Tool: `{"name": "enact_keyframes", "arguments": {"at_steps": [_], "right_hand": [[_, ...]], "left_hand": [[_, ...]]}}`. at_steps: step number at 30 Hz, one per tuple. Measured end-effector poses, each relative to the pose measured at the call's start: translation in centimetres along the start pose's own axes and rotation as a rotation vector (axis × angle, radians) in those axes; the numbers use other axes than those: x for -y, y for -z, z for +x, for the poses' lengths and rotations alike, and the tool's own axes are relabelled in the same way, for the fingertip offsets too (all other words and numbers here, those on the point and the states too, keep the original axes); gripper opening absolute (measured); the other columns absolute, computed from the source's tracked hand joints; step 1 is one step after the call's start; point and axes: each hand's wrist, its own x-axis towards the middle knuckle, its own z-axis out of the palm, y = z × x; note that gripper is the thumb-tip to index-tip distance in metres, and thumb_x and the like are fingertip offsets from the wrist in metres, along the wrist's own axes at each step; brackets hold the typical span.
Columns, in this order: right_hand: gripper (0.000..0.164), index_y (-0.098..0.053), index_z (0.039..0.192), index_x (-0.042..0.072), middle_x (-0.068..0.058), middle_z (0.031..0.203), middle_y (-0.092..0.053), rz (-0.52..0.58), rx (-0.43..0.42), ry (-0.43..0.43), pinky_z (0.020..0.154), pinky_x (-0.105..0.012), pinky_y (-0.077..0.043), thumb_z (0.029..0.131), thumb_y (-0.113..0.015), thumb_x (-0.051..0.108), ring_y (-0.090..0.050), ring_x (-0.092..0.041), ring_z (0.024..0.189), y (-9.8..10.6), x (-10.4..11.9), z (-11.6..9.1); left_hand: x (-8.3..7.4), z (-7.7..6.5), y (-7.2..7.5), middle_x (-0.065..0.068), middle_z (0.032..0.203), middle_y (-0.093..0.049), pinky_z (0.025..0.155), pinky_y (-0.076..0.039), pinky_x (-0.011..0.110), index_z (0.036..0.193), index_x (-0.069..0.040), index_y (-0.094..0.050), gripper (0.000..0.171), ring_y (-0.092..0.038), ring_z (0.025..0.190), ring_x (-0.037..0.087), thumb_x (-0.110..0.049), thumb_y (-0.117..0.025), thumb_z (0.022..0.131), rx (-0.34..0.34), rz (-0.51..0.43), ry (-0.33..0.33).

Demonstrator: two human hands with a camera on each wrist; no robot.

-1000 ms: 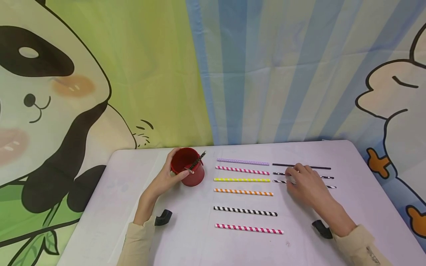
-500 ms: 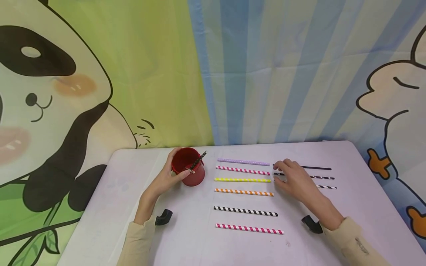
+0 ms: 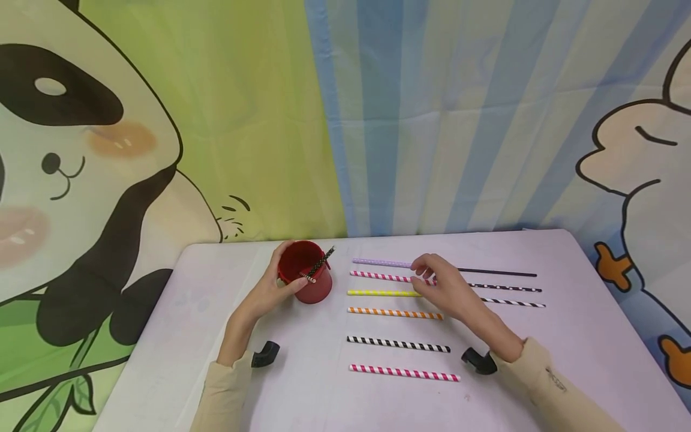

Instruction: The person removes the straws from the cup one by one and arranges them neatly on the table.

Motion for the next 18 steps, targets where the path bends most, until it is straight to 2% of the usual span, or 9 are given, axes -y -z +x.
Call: {"name": "enact_keyframes", "arguments": {"at_steps": [6, 13, 18], "right_hand": [[0.015, -0.063, 0.110, 0.014, 0.004, 0.097, -0.067, 0.136, 0.023, -0.042, 0.082, -0.034, -0.054, 0.097, -0.067, 0.019, -0.061, -0.012, 0.089, -1.0, 1.7, 1.5], [0.013, -0.062, 0.108, 0.016, 0.005, 0.097, -0.066, 0.204, 0.070, 0.013, 0.082, -0.035, -0.055, 0.096, -0.067, 0.015, -0.061, -0.011, 0.090, -2.7, 3.4, 3.3], [0.011, -0.062, 0.108, 0.015, 0.003, 0.098, -0.066, 0.272, 0.088, 0.035, 0.084, -0.032, -0.053, 0.097, -0.064, 0.014, -0.061, -0.013, 0.091, -3.9, 4.7, 4.6]], "left_hand": [[0.3, 0.0, -0.1, 0.011, 0.149, -0.043, 0.108, -0.043, 0.061, 0.156, -0.023, -0.024, 0.085, -0.037, 0.140, 0.032, -0.017, -0.076, 0.089, -0.004, -0.003, 0.012], [0.3, 0.0, 0.0, 0.013, 0.150, -0.041, 0.108, -0.042, 0.061, 0.156, -0.023, -0.023, 0.085, -0.036, 0.142, 0.036, -0.018, -0.076, 0.089, -0.002, -0.002, 0.019], [0.3, 0.0, 0.0, 0.015, 0.151, -0.041, 0.109, -0.042, 0.061, 0.157, -0.017, -0.022, 0.087, -0.036, 0.142, 0.037, -0.019, -0.076, 0.089, 0.003, 0.006, 0.014]]}}
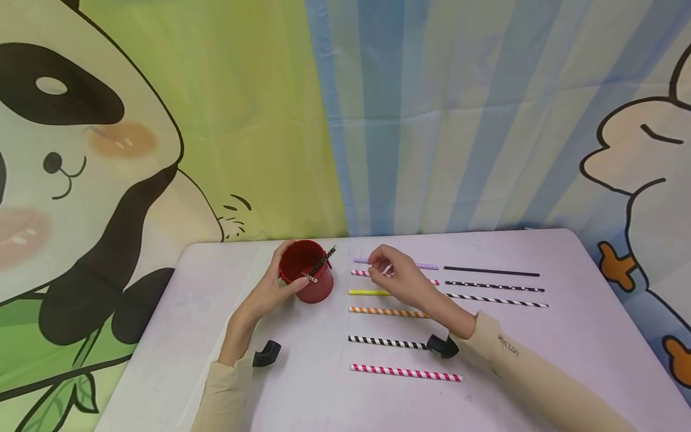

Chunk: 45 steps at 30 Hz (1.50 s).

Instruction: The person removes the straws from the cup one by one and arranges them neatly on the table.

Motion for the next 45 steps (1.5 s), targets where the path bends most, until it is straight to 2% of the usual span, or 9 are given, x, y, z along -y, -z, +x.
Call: {"name": "enact_keyframes", "arguments": {"at_steps": [7, 13, 16, 20, 25, 31, 37, 45], "right_hand": [[0.011, -0.063, 0.109, 0.012, -0.003, 0.102, -0.066, 0.129, 0.008, -0.016, 0.088, -0.035, -0.052, 0.099, -0.064, 0.017, -0.061, -0.017, 0.095, -2.2, 1.0, 2.2], [0.009, -0.063, 0.106, 0.010, -0.006, 0.102, -0.067, 0.205, -0.001, -0.012, 0.089, -0.040, -0.052, 0.098, -0.064, 0.014, -0.063, -0.018, 0.095, -3.8, 1.6, 3.8], [0.011, -0.062, 0.107, 0.008, -0.007, 0.103, -0.068, 0.210, -0.008, 0.001, 0.089, -0.040, -0.052, 0.098, -0.063, 0.013, -0.063, -0.018, 0.095, -4.5, 1.9, 4.3], [0.013, -0.062, 0.109, 0.009, -0.006, 0.101, -0.068, 0.220, 0.004, 0.024, 0.089, -0.042, -0.052, 0.097, -0.061, 0.009, -0.063, -0.019, 0.096, -5.1, 2.2, 4.8], [0.016, -0.063, 0.111, 0.011, -0.003, 0.099, -0.068, 0.225, 0.024, 0.047, 0.090, -0.043, -0.053, 0.096, -0.061, 0.007, -0.064, -0.020, 0.096, -5.5, 2.5, 5.2], [0.016, -0.064, 0.111, 0.011, -0.001, 0.106, -0.067, 0.202, 0.038, 0.064, 0.089, -0.043, -0.054, 0.096, -0.062, 0.008, -0.065, -0.020, 0.097, -5.5, 2.7, 5.3], [0.018, -0.065, 0.114, 0.005, -0.004, 0.112, -0.066, 0.218, 0.055, 0.073, 0.090, -0.046, -0.053, 0.096, -0.062, 0.006, -0.064, -0.022, 0.099, -5.6, 2.8, 5.3], [0.016, -0.065, 0.112, 0.006, -0.006, 0.111, -0.067, 0.223, 0.050, 0.069, 0.092, -0.047, -0.052, 0.096, -0.062, 0.006, -0.064, -0.024, 0.099, -5.7, 2.8, 5.3]], "left_hand": [[-0.1, 0.1, 0.0, 0.011, 0.149, -0.043, 0.106, -0.046, 0.057, 0.157, -0.015, -0.023, 0.086, -0.038, 0.140, 0.032, -0.018, -0.076, 0.088, 0.001, -0.006, -0.013], [-0.1, 0.1, 0.0, 0.015, 0.148, -0.043, 0.108, -0.042, 0.061, 0.156, -0.014, -0.024, 0.085, -0.039, 0.139, 0.035, -0.016, -0.075, 0.088, -0.001, -0.024, -0.032], [0.3, 0.3, 0.0, 0.018, 0.149, -0.042, 0.109, -0.039, 0.064, 0.156, -0.014, -0.023, 0.086, -0.038, 0.140, 0.039, -0.015, -0.075, 0.088, 0.004, -0.032, -0.037], [1.9, 0.8, 0.0, 0.020, 0.151, -0.040, 0.110, -0.036, 0.067, 0.156, -0.021, -0.023, 0.086, -0.036, 0.141, 0.042, -0.014, -0.075, 0.088, -0.003, -0.034, -0.044], [3.4, 1.2, 0.0, 0.010, 0.151, -0.042, 0.110, -0.039, 0.063, 0.155, -0.032, -0.023, 0.087, -0.039, 0.140, 0.034, -0.019, -0.077, 0.088, -0.017, -0.009, -0.048], [3.4, 1.1, 0.0, 0.004, 0.149, -0.044, 0.109, -0.042, 0.056, 0.153, -0.039, -0.023, 0.086, -0.041, 0.139, 0.028, -0.026, -0.078, 0.088, -0.021, 0.016, -0.041], [3.3, 1.1, -0.1, 0.002, 0.148, -0.044, 0.108, -0.043, 0.055, 0.153, -0.039, -0.023, 0.087, -0.042, 0.138, 0.025, -0.026, -0.078, 0.087, -0.025, 0.026, -0.034], [3.4, 1.1, 0.0, 0.003, 0.148, -0.044, 0.108, -0.043, 0.053, 0.153, -0.041, -0.022, 0.087, -0.042, 0.138, 0.025, -0.027, -0.078, 0.087, -0.030, 0.027, -0.022]]}}
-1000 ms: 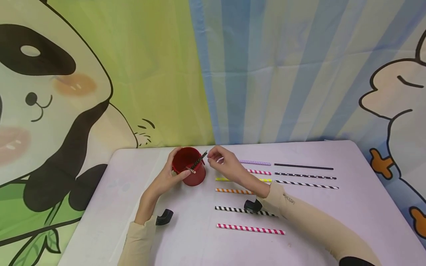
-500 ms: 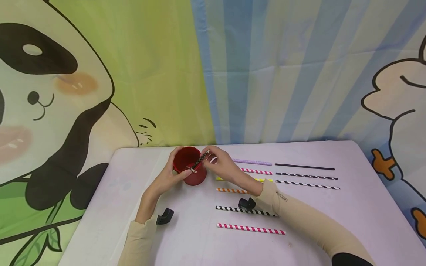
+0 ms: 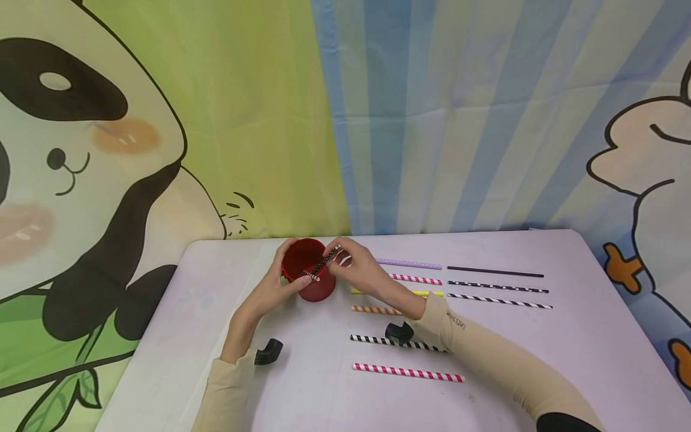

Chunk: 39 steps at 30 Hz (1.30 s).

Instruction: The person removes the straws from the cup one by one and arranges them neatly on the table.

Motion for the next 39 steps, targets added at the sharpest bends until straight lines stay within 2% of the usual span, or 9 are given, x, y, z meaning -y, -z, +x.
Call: {"name": "enact_keyframes", "arguments": {"at_steps": [5, 14, 18, 21, 23, 28, 31, 36, 39], "right_hand": [[0.017, -0.065, 0.110, 0.012, -0.003, 0.109, -0.067, -0.001, -0.010, -0.009, 0.092, -0.045, -0.053, 0.095, -0.061, 0.005, -0.064, -0.021, 0.097, 0.0, -0.1, 0.0], [0.016, -0.065, 0.109, 0.009, -0.005, 0.104, -0.067, 0.010, -0.041, -0.006, 0.088, -0.041, -0.054, 0.094, -0.062, 0.005, -0.065, -0.024, 0.096, 0.3, 0.4, 0.0], [0.017, -0.064, 0.108, 0.006, -0.010, 0.102, -0.068, 0.043, -0.052, -0.027, 0.089, -0.042, -0.053, 0.093, -0.061, 0.000, -0.065, -0.027, 0.097, 0.8, 1.4, -0.1], [0.018, -0.063, 0.111, 0.004, -0.014, 0.105, -0.067, 0.056, -0.049, -0.053, 0.082, -0.041, -0.056, 0.094, -0.060, 0.000, -0.065, -0.031, 0.099, 1.3, 1.9, -0.2], [0.017, -0.063, 0.113, 0.002, -0.017, 0.110, -0.066, 0.071, -0.051, -0.055, 0.084, -0.043, -0.055, 0.096, -0.060, 0.001, -0.064, -0.034, 0.102, 1.7, 2.1, -0.3], [0.016, -0.062, 0.114, 0.007, -0.013, 0.114, -0.065, 0.091, -0.077, -0.012, 0.093, -0.046, -0.052, 0.098, -0.063, 0.009, -0.064, -0.028, 0.103, 2.5, 2.0, -0.6], [0.016, -0.063, 0.113, 0.010, -0.010, 0.112, -0.065, 0.097, -0.093, 0.007, 0.092, -0.041, -0.053, 0.098, -0.064, 0.013, -0.064, -0.026, 0.102, 3.1, 2.2, -0.9], [0.015, -0.063, 0.113, 0.013, -0.008, 0.112, -0.065, 0.111, -0.114, 0.005, 0.087, -0.031, -0.054, 0.098, -0.064, 0.016, -0.064, -0.029, 0.103, 3.9, 2.7, -1.4], [0.016, -0.063, 0.114, 0.015, -0.005, 0.113, -0.064, 0.108, -0.129, -0.007, 0.088, -0.030, -0.054, 0.098, -0.065, 0.018, -0.063, -0.026, 0.105, 4.4, 3.0, -1.6]], "left_hand": [[0.0, 0.0, 0.0, 0.005, 0.149, -0.043, 0.108, -0.043, 0.054, 0.153, -0.041, -0.022, 0.087, -0.040, 0.139, 0.028, -0.027, -0.078, 0.087, 0.002, -0.001, 0.001], [0.0, 0.0, 0.0, 0.009, 0.153, -0.040, 0.110, -0.040, 0.059, 0.156, -0.034, -0.021, 0.087, -0.037, 0.142, 0.032, -0.022, -0.076, 0.089, 0.012, -0.018, 0.003], [0.0, 0.0, -0.1, 0.006, 0.151, -0.042, 0.111, -0.040, 0.055, 0.155, -0.036, -0.022, 0.088, -0.038, 0.141, 0.028, -0.024, -0.078, 0.088, 0.004, -0.013, 0.003], [0.0, -0.1, -0.1, 0.002, 0.149, -0.044, 0.110, -0.041, 0.052, 0.154, -0.038, -0.023, 0.088, -0.040, 0.139, 0.024, -0.028, -0.079, 0.087, -0.010, 0.014, 0.001], [0.0, -0.1, -0.1, 0.002, 0.149, -0.044, 0.111, -0.040, 0.053, 0.154, -0.037, -0.023, 0.089, -0.041, 0.139, 0.023, -0.027, -0.079, 0.086, -0.015, 0.022, 0.007], [0.0, 0.0, -0.1, 0.000, 0.148, -0.044, 0.112, -0.039, 0.053, 0.154, -0.038, -0.023, 0.089, -0.041, 0.138, 0.021, -0.026, -0.079, 0.086, -0.017, 0.014, 0.008], [-0.1, 0.0, -0.1, -0.001, 0.147, -0.044, 0.112, -0.039, 0.053, 0.153, -0.039, -0.023, 0.088, -0.041, 0.138, 0.020, -0.025, -0.079, 0.087, -0.014, -0.002, 0.007], [-0.1, 0.0, -0.1, 0.000, 0.148, -0.045, 0.112, -0.039, 0.055, 0.156, -0.030, -0.023, 0.089, -0.041, 0.138, 0.022, -0.024, -0.078, 0.087, -0.010, -0.011, 0.002], [0.0, -0.1, -0.1, 0.001, 0.148, -0.044, 0.112, -0.040, 0.056, 0.157, -0.024, -0.021, 0.090, -0.040, 0.139, 0.023, -0.023, -0.078, 0.087, -0.012, -0.008, 0.004]]}}
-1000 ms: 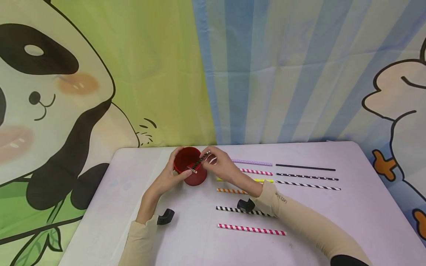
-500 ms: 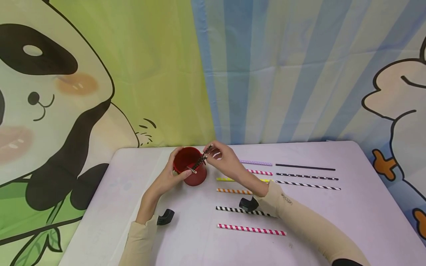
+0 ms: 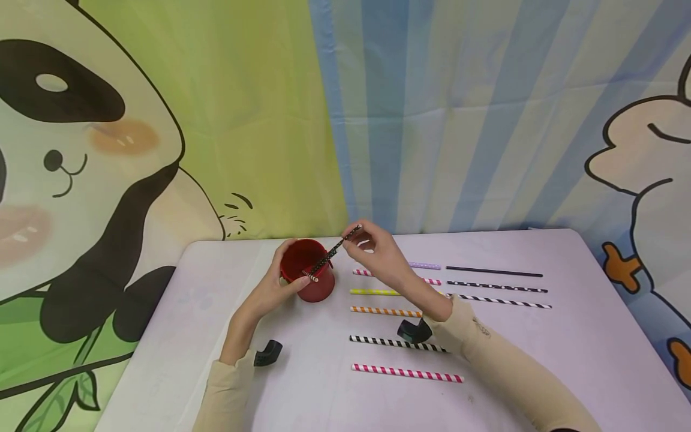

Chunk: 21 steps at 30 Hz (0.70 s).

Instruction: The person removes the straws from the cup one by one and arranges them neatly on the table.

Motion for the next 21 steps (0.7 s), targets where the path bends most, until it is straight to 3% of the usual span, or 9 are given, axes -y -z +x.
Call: {"name": "enact_keyframes", "arguments": {"at_steps": [9, 14, 21], "right_hand": [[0.022, -0.061, 0.118, 0.006, -0.013, 0.120, -0.060, 0.026, -0.041, -0.005, 0.093, -0.025, -0.051, 0.099, -0.063, 0.016, -0.062, -0.019, 0.108, 1.5, 1.4, -0.7], [0.021, -0.061, 0.118, 0.008, -0.014, 0.122, -0.058, 0.070, -0.069, -0.004, 0.096, -0.024, -0.050, 0.099, -0.064, 0.016, -0.061, -0.019, 0.109, 2.3, 2.0, -1.2], [0.023, -0.060, 0.119, 0.002, -0.013, 0.122, -0.057, 0.098, -0.103, 0.024, 0.094, -0.022, -0.050, 0.099, -0.063, 0.013, -0.061, -0.019, 0.108, 3.6, 2.3, -1.9]], "left_hand": [[0.1, 0.1, 0.0, -0.002, 0.147, -0.044, 0.105, -0.047, 0.051, 0.156, -0.029, -0.023, 0.087, -0.040, 0.138, 0.022, -0.025, -0.077, 0.088, 0.015, -0.016, -0.012], [-0.1, 0.0, 0.0, -0.003, 0.147, -0.043, 0.107, -0.046, 0.049, 0.154, -0.034, -0.024, 0.087, -0.040, 0.138, 0.019, -0.024, -0.078, 0.088, 0.011, -0.019, -0.004], [-0.2, -0.1, -0.1, 0.003, 0.151, -0.041, 0.108, -0.044, 0.053, 0.157, -0.030, -0.020, 0.089, -0.037, 0.141, 0.025, -0.020, -0.076, 0.088, 0.017, -0.028, -0.007]]}}
